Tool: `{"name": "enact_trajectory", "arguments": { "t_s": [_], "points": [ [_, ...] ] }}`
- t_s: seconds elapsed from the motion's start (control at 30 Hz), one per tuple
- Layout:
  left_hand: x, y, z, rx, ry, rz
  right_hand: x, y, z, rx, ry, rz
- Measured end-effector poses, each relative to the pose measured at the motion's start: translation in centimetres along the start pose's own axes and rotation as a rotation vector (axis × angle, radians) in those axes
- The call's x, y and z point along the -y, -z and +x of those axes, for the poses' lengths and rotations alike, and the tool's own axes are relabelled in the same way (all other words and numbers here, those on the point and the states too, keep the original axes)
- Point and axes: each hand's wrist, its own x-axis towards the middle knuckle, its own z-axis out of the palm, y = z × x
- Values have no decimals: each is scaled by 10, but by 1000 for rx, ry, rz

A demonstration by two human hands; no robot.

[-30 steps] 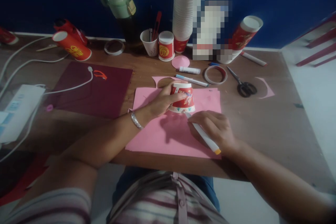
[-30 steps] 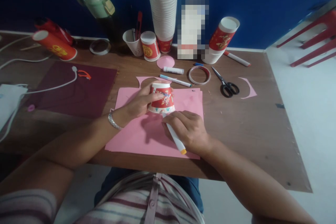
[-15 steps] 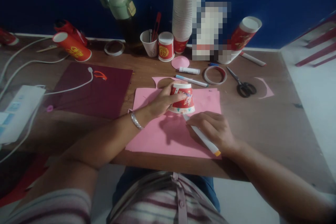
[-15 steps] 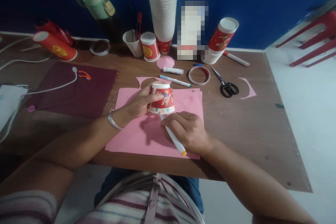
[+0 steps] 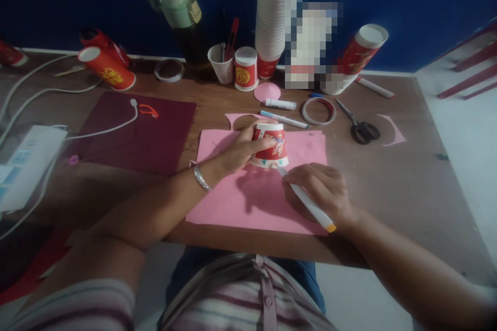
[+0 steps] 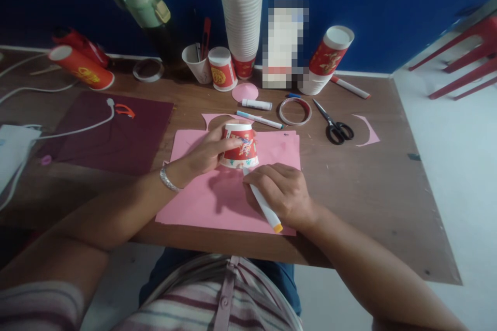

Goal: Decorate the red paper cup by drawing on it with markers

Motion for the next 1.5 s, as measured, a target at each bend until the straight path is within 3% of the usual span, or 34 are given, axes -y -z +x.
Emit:
{"name": "enact_trajectory", "arguments": {
  "t_s": [0.23,0.53,1.5],
  "points": [
    [-2,-1,1,1,-39,6,0,-1,0,3,-4,-6],
    [-4,-4,-1,-16,49,-15,-1,-1,0,9,-11,-1],
    [-3,-3,0,-1,28,-10,-3,-3,-2,19,-29,23]
  ]
}}
